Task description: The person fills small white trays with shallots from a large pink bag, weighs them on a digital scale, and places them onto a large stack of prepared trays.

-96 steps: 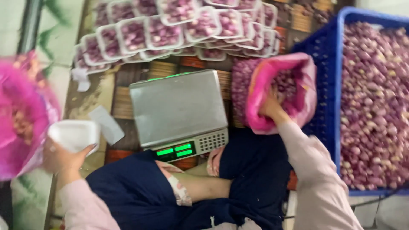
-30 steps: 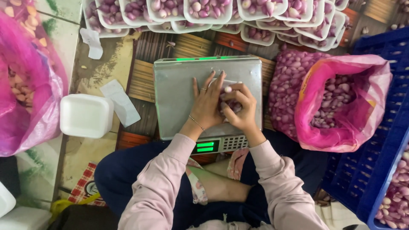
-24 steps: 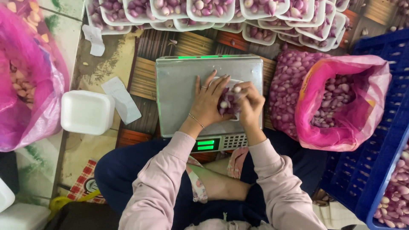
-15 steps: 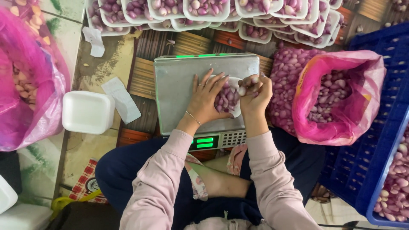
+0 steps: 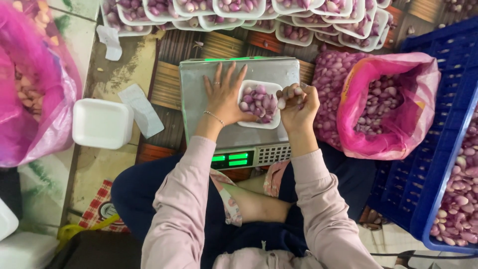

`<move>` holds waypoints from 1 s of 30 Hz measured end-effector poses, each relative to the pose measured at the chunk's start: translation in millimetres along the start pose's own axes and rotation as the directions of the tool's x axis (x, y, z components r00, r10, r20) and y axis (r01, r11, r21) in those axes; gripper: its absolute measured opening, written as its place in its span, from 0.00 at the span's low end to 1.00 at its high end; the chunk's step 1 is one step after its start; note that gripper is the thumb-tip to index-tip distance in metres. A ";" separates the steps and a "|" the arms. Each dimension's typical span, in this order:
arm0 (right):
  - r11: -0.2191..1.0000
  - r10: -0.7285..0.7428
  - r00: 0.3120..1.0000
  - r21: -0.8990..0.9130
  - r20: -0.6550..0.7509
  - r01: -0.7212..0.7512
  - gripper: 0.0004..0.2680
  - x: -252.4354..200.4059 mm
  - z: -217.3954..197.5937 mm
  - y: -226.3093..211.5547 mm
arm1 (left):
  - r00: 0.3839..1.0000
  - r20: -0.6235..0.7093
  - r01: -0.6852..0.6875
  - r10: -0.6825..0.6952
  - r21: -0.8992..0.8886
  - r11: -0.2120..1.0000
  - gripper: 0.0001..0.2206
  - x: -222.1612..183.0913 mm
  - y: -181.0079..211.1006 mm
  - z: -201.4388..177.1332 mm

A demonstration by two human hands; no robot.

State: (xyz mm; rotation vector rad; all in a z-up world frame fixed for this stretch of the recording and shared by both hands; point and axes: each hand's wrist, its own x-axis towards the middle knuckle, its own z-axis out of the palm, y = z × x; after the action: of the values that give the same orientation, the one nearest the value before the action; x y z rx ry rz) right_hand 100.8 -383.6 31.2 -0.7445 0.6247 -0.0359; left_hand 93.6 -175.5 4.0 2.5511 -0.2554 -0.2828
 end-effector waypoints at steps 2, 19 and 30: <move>0.998 -0.017 1.000 -0.054 0.019 0.018 0.09 -3.7 3.3 -2.7 | 0.999 -0.039 -0.001 0.000 -0.017 1.000 0.67 -4.9 -1.4 -3.7; 0.926 -0.084 0.994 -0.364 0.064 0.101 0.09 -42.1 48.5 -6.8 | 0.492 -0.583 0.184 -0.647 -0.657 0.731 0.14 -187.4 -101.4 -104.0; -0.013 -0.730 0.513 -0.760 0.451 0.650 0.13 33.1 -83.3 -153.0 | 0.691 -0.464 0.123 -0.555 -0.681 0.722 0.11 -150.9 -100.5 -93.9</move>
State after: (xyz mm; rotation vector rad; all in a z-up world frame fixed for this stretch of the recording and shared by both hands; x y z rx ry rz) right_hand 110.9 -557.3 65.5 -2.1412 0.1962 -0.7698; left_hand -15.2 -8.6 48.6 1.8602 0.5496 0.3505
